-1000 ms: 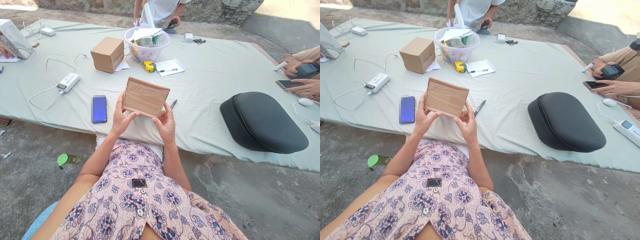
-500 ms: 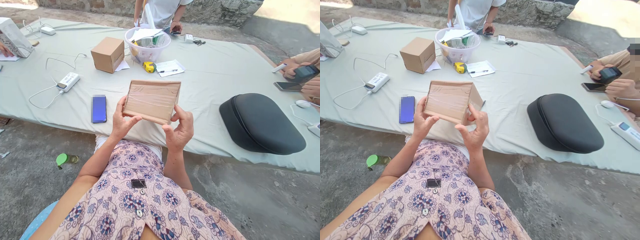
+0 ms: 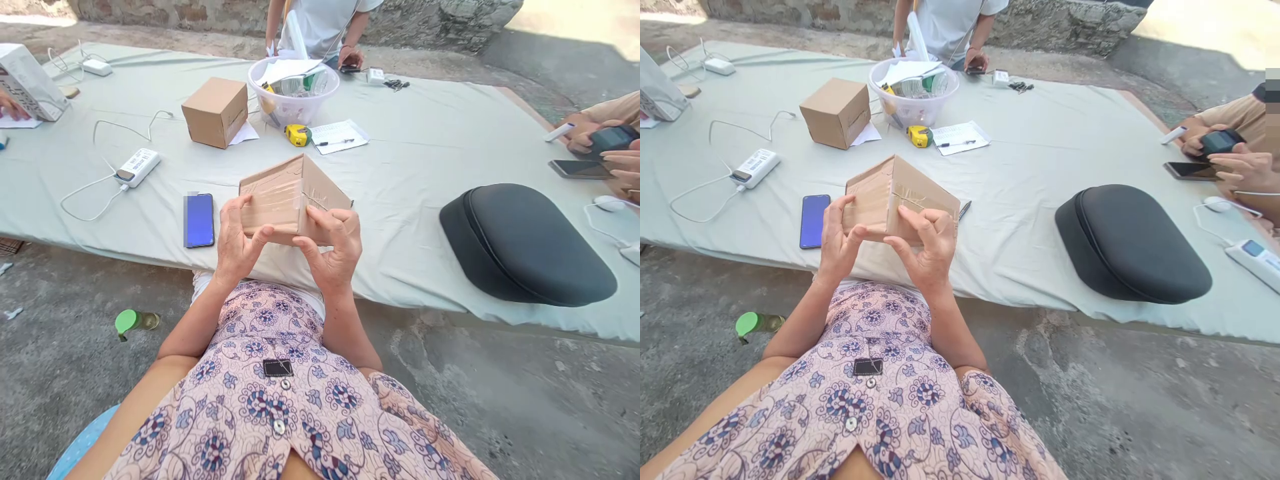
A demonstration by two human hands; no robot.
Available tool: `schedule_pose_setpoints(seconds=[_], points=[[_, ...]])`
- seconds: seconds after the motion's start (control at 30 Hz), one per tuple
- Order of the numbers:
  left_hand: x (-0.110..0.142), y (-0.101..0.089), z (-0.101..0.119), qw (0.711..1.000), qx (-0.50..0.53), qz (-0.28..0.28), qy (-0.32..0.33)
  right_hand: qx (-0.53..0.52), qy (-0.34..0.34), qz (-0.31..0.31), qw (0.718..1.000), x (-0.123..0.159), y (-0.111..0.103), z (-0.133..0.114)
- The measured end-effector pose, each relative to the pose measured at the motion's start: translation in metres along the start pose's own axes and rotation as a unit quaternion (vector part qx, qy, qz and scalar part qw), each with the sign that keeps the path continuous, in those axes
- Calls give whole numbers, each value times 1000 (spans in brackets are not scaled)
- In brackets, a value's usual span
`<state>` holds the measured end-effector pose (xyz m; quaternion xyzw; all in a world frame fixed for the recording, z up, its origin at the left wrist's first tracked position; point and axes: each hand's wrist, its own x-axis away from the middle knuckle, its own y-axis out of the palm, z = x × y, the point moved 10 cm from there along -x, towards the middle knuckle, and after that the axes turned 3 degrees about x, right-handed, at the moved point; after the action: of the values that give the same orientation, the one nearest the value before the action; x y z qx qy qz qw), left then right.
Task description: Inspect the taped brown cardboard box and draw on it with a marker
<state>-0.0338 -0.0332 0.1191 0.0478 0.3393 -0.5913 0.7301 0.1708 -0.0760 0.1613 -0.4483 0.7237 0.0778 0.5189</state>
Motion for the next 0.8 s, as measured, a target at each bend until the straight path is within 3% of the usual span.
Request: schedule_pose_setpoints(seconds=[0.1, 0.27, 0.43, 0.6, 0.8], points=[[0, -2, -5, 1000, -11, 5, -11, -10, 11, -16, 1000, 4, 4, 6], [-9, -6, -26, 999, 24, 5, -44, -18, 91, -35, 995, 12, 12, 46], [-13, -11, -46, 995, 41, 14, -94, -33, 139, 8, 990, 20, 10, 85], [-13, -11, -55, 992, 43, 17, -120, -115, 213, 27, 970, 30, 20, 117], [-13, -14, -60, 989, 38, 29, -139, -191, 244, 70, 948, 37, 26, 132]])
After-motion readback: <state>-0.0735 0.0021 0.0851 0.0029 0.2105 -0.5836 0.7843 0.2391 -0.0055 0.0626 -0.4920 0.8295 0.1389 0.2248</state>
